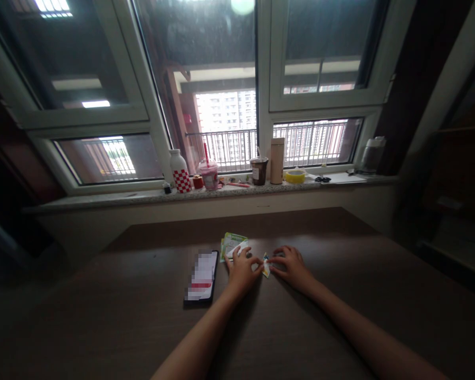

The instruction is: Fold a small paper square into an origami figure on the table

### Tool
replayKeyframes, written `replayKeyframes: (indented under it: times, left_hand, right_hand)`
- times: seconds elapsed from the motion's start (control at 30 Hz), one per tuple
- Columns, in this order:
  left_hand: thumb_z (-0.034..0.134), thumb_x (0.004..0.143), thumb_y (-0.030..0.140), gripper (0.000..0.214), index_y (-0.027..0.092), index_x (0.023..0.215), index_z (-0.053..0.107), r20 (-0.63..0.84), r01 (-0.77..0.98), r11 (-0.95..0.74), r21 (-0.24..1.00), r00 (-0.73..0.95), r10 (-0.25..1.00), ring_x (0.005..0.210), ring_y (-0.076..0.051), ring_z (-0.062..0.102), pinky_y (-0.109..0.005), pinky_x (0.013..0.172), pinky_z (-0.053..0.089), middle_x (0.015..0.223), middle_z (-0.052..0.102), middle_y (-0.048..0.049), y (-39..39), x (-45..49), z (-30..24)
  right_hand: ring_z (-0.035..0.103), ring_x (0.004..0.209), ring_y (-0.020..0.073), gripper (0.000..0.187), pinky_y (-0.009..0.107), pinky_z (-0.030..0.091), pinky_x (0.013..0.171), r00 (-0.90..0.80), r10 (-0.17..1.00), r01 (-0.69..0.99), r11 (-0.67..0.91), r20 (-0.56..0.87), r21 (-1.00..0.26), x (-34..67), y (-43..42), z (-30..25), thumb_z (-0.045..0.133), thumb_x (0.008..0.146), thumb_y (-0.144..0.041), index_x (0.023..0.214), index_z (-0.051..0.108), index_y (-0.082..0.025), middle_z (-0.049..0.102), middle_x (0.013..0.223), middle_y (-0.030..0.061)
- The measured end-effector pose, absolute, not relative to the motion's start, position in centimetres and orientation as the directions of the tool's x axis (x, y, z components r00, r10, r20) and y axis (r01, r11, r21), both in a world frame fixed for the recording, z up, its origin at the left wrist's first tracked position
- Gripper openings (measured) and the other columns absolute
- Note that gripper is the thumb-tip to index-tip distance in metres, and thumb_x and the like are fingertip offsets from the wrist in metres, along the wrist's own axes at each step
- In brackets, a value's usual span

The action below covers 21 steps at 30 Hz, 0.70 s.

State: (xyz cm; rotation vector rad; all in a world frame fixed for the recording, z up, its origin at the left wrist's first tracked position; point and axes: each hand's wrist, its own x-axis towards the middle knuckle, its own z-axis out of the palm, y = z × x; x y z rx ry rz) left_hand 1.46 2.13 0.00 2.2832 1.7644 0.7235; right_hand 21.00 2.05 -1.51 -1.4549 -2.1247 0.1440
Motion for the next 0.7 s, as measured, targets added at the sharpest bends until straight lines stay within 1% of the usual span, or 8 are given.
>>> replayKeyframes:
  times: [0.13,0.23,0.33,0.43,0.6,0.7]
  left_hand:
    - [0.064,0.081,0.045,0.016,0.036,0.09,0.074,0.287,0.872,-0.302,0.384,0.199,0.937,0.139,-0.035,0.023,-0.071,0.107,0.0,0.14,0.05,-0.0005,2.2,1.4,-0.2]
    - [0.063,0.081,0.046,0.017,0.036,0.089,0.074,0.288,0.879,-0.301,0.371,0.2,0.937,0.139,-0.035,0.023,-0.07,0.107,0.0,0.14,0.049,-0.0003,2.3,1.4,-0.3]
    - [0.063,0.081,0.046,0.017,0.036,0.089,0.074,0.291,0.881,-0.302,0.364,0.2,0.935,0.139,-0.034,0.023,-0.069,0.107,0.001,0.14,0.05,-0.0004,2.3,1.4,-0.3]
    - [0.063,0.081,0.046,0.017,0.036,0.089,0.074,0.297,0.88,-0.304,0.365,0.2,0.934,0.139,-0.033,0.024,-0.068,0.108,0.001,0.14,0.05,-0.0006,2.2,1.4,-0.3]
    - [0.065,0.081,0.044,0.015,0.035,0.089,0.074,0.293,0.875,-0.308,0.374,0.204,0.934,0.139,-0.033,0.025,-0.069,0.107,0.001,0.14,0.051,-0.0012,2.2,1.4,-0.2]
    - [0.065,0.081,0.044,0.014,0.035,0.089,0.073,0.301,0.867,-0.314,0.388,0.203,0.932,0.138,-0.032,0.026,-0.069,0.108,0.002,0.138,0.052,-0.0013,2.3,1.4,-0.2]
  right_hand:
    - [0.048,0.111,0.0233,0.021,0.04,0.035,0.1,-0.255,0.89,0.788,0.418,0.379,-0.452,21.3,2.4,-1.7,0.062,0.084,-0.044,0.101,0.073,-0.035,0.062,0.112,0.0041]
    - [0.05,0.11,0.0224,0.024,0.038,0.037,0.099,-0.227,0.893,0.773,0.408,0.388,-0.487,21.5,2.7,-1.9,0.058,0.087,-0.045,0.095,0.074,-0.03,0.064,0.11,0.0042]
    - [0.051,0.108,0.0226,0.027,0.038,0.038,0.097,-0.21,0.894,0.774,0.399,0.395,-0.492,21.5,2.9,-2.1,0.053,0.089,-0.044,0.091,0.074,-0.027,0.065,0.108,0.0049]
    - [0.051,0.107,0.0234,0.025,0.039,0.038,0.096,-0.212,0.891,0.776,0.403,0.4,-0.485,21.5,3.1,-2.4,0.055,0.088,-0.043,0.09,0.074,-0.027,0.065,0.108,0.0053]
    - [0.051,0.106,0.0238,0.012,0.04,0.038,0.095,-0.234,0.877,0.755,0.436,0.42,-0.49,21.6,3.2,-2.8,0.063,0.082,-0.033,0.085,0.074,-0.029,0.064,0.107,0.0045]
    - [0.051,0.106,0.0243,0.011,0.041,0.038,0.095,-0.236,0.869,0.744,0.449,0.435,-0.495,21.7,3.1,-2.8,0.065,0.08,-0.029,0.087,0.074,-0.029,0.064,0.107,0.0047]
